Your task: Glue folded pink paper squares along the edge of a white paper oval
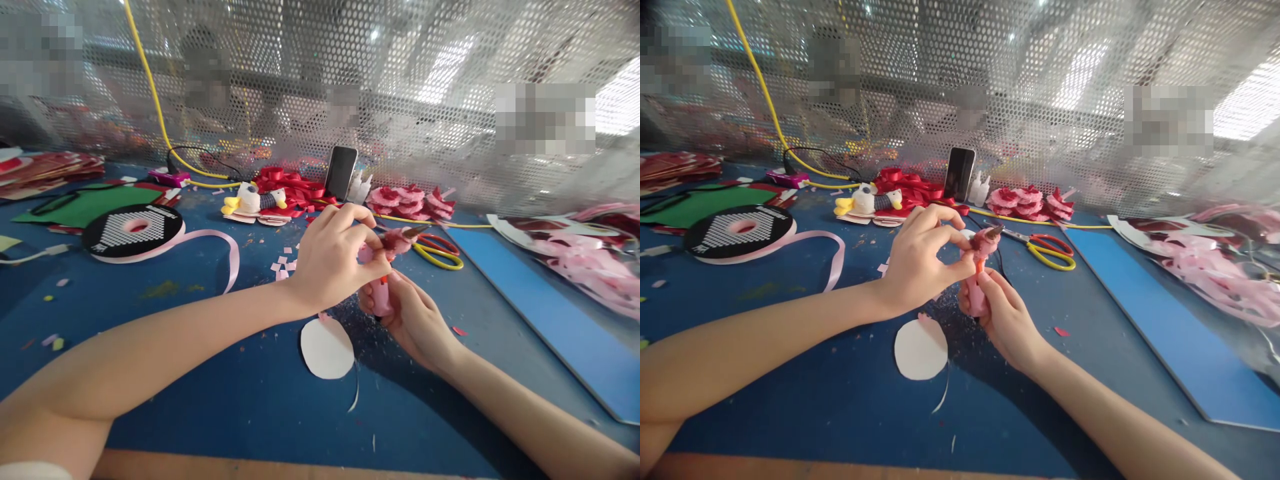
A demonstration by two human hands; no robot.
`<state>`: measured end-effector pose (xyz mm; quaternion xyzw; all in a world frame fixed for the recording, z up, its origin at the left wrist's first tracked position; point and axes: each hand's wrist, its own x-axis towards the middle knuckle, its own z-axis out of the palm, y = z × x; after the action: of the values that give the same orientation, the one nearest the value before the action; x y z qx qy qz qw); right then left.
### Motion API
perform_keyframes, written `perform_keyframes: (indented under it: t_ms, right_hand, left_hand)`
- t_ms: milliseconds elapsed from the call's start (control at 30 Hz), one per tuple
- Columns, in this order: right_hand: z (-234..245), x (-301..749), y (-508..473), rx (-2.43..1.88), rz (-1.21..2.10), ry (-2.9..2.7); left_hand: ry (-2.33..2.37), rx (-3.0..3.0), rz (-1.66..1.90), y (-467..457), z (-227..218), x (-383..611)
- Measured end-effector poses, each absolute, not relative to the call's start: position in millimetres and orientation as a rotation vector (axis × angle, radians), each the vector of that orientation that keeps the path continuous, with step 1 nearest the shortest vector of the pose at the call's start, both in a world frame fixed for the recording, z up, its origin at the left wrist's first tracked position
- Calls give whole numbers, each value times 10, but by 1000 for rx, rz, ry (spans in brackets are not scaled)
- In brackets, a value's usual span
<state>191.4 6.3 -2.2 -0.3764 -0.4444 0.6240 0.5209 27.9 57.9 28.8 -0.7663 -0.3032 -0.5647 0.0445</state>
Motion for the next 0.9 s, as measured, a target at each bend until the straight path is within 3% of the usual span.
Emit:
perform_keyframes:
  t_ms: [900]
  right_hand:
    - [32, 1887, 28, -905, 1503, -1124]
  left_hand:
    - [-859, -2360, -1726, 648, 311, 243]
